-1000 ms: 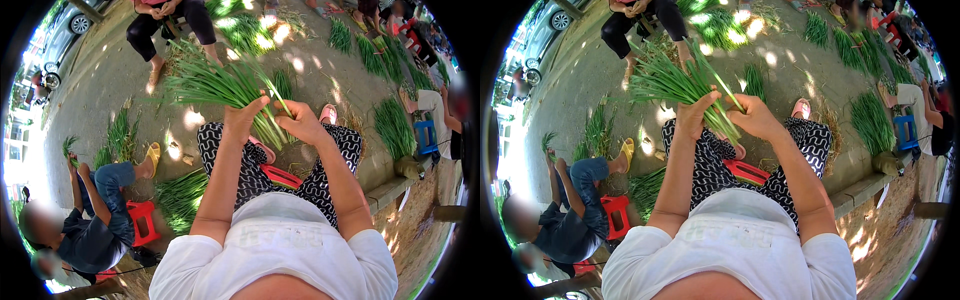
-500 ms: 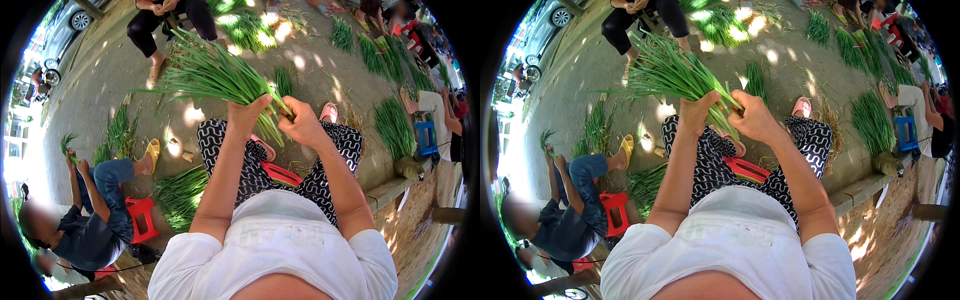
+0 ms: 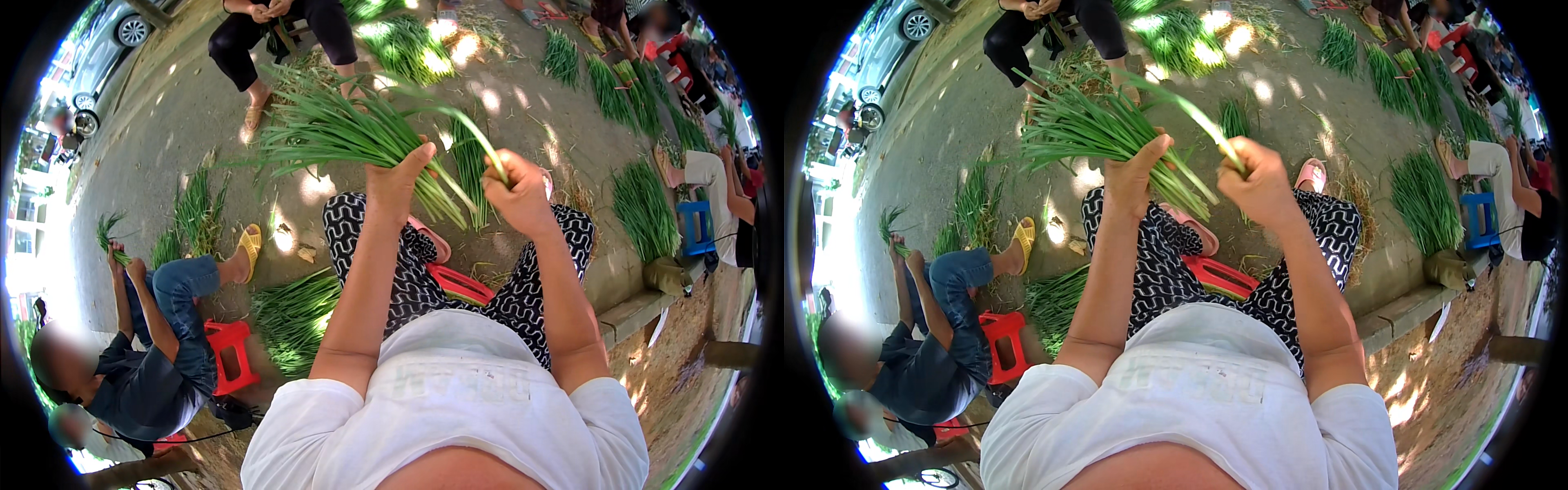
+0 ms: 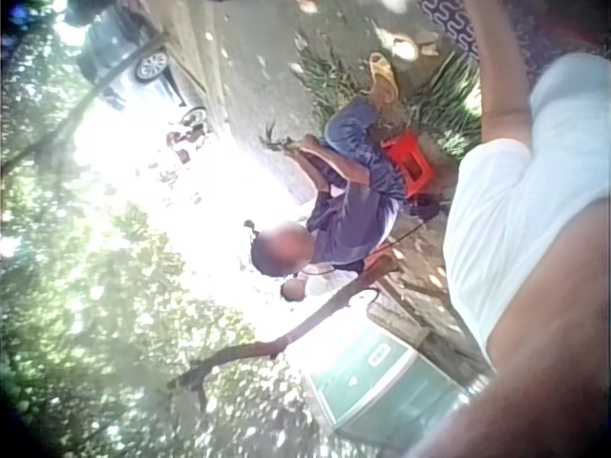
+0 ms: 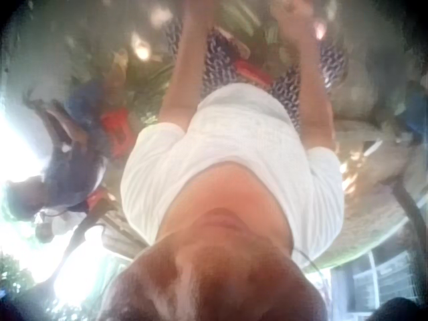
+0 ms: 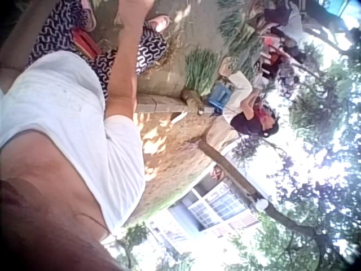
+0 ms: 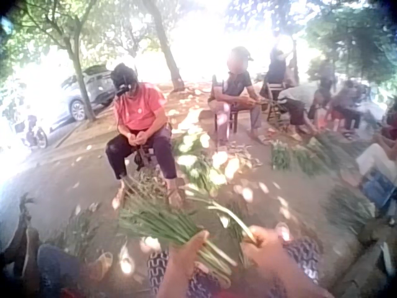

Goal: The person sorts bunches of green onions by hand, peeling off the dry outer layers and placing the cleaned onions into a pile while seated on a stool outdoors.

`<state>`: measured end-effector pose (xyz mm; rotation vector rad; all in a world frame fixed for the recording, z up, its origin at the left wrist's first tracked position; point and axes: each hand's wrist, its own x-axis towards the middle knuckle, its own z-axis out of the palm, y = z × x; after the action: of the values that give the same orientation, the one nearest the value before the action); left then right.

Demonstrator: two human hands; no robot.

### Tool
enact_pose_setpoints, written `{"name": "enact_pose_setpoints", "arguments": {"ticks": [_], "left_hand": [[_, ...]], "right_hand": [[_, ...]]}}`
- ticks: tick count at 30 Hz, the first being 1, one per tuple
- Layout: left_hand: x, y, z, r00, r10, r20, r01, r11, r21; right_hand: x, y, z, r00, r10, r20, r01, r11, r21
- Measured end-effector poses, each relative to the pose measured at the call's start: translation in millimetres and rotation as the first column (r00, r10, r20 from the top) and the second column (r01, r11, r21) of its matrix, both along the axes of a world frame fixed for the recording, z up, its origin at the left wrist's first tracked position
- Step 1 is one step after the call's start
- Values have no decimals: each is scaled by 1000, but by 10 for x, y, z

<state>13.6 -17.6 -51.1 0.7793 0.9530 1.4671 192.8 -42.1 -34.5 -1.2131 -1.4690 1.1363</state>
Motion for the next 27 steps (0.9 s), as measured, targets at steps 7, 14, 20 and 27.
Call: {"name": "enact_pose_setpoints", "arguments": {"ticks": [7, 14, 20, 27], "left_hand": [[-61, -1, 4, 995, -57, 81, 62, 996, -61], [-17, -37, 8, 996, -84, -14, 83, 996, -34], [48, -19, -24, 995, -39, -93, 35, 999, -41], [85, -12, -63, 994, -27, -102, 15, 993, -121]], "right_hand": [[70, 105, -116, 900, -226, -374, 73, 922, -381], [-82, 13, -50, 974, 107, -202, -173, 922, -347], [-97, 65, -195, 969, 247, 27, -236, 948, -212], [-60, 81, -87, 934, 335, 122, -319, 938, -133]]}}
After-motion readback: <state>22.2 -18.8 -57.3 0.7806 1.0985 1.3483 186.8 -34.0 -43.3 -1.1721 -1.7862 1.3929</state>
